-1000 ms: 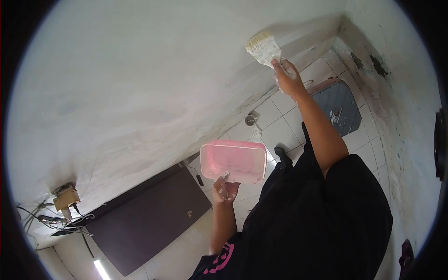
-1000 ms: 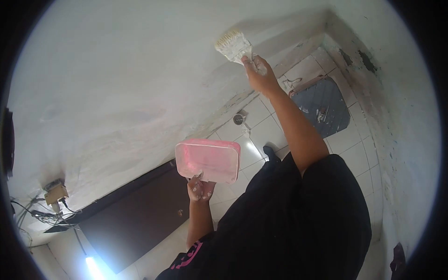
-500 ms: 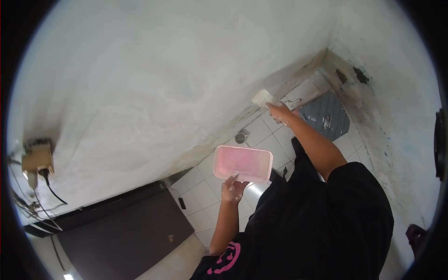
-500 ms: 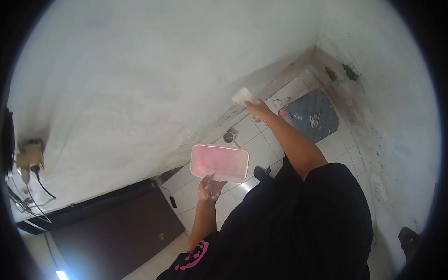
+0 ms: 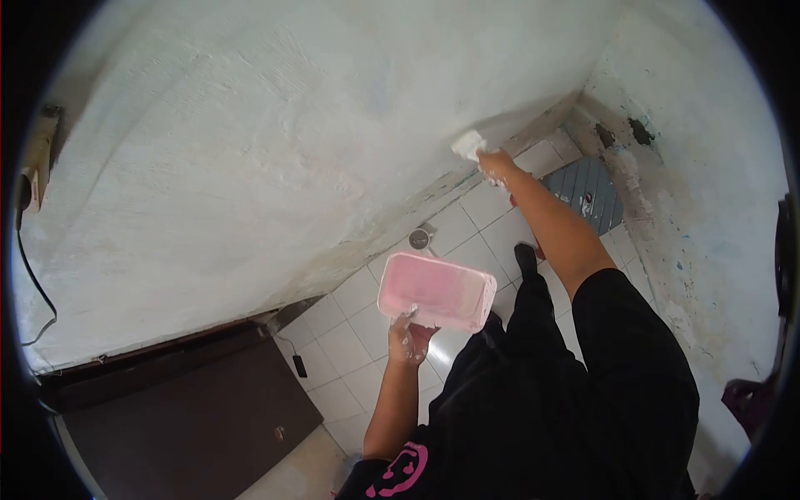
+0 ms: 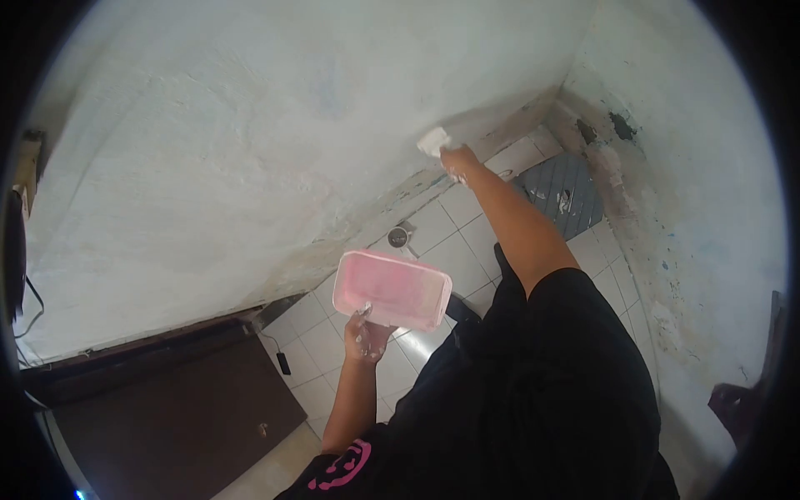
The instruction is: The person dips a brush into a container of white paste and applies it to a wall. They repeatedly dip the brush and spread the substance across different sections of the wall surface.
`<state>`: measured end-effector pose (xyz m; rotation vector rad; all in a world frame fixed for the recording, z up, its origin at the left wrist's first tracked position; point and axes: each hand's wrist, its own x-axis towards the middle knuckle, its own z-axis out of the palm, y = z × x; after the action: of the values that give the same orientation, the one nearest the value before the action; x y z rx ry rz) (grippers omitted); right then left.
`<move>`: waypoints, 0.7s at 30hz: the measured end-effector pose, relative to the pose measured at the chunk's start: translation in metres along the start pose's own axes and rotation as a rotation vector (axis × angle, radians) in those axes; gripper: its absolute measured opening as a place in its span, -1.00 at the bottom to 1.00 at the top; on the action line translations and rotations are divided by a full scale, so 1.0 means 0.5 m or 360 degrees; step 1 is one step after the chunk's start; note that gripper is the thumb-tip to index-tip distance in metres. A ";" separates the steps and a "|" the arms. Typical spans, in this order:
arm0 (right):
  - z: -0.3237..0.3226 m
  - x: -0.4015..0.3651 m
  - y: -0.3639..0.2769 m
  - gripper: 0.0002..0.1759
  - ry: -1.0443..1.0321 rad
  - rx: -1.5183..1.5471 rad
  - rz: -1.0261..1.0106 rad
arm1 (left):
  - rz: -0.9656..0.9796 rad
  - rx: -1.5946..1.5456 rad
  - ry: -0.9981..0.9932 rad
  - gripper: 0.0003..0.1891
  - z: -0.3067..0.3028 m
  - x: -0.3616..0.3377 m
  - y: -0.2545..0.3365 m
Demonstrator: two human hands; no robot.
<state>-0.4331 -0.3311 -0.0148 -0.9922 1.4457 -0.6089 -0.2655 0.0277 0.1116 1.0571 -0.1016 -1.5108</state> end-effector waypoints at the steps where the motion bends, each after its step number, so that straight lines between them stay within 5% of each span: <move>1: 0.003 0.028 0.029 -0.65 0.0160 -0.0279 -0.0031 | -0.0025 -0.0046 0.0023 -0.40 -0.003 -0.004 0.002; 2: -0.015 0.025 0.014 -0.65 0.0167 -0.0285 -0.0015 | -0.0042 -0.0050 0.0026 -0.40 -0.011 0.002 -0.003; 4: -0.064 -0.052 -0.101 -0.65 -0.0649 0.0555 0.0264 | -0.0050 -0.0051 0.0043 -0.39 -0.046 0.005 -0.011; 6: -0.052 -0.231 -0.272 -0.72 -0.0125 0.0417 -0.0059 | -0.0078 -0.0063 0.0073 -0.39 -0.065 0.014 -0.015; 8: -0.072 -0.307 -0.340 -0.73 -0.0151 0.0720 -0.0470 | -0.0087 -0.0051 0.0069 -0.39 -0.072 0.024 -0.022; 11: -0.074 -0.278 -0.328 -0.71 -0.0161 0.0849 -0.0604 | -0.0047 -0.0061 0.0107 -0.39 -0.063 0.040 -0.029; 13: -0.046 -0.210 -0.247 -0.73 -0.0033 0.0555 -0.0400 | 0.0008 -0.0189 0.0033 -0.56 -0.043 0.043 -0.019; 17: -0.020 -0.119 -0.039 -0.79 -0.0018 0.0120 0.0161 | 0.0058 -0.0111 0.0069 -0.42 0.018 0.058 -0.014; 21: -0.041 -0.199 -0.146 -0.74 -0.0144 0.0369 -0.0145 | 0.0121 -0.0100 0.0068 -0.43 0.022 0.070 -0.014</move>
<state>-0.4454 -0.2865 0.1015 -0.8940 1.2248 -0.7699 -0.2727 -0.0048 0.0945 1.0239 -0.0633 -1.4136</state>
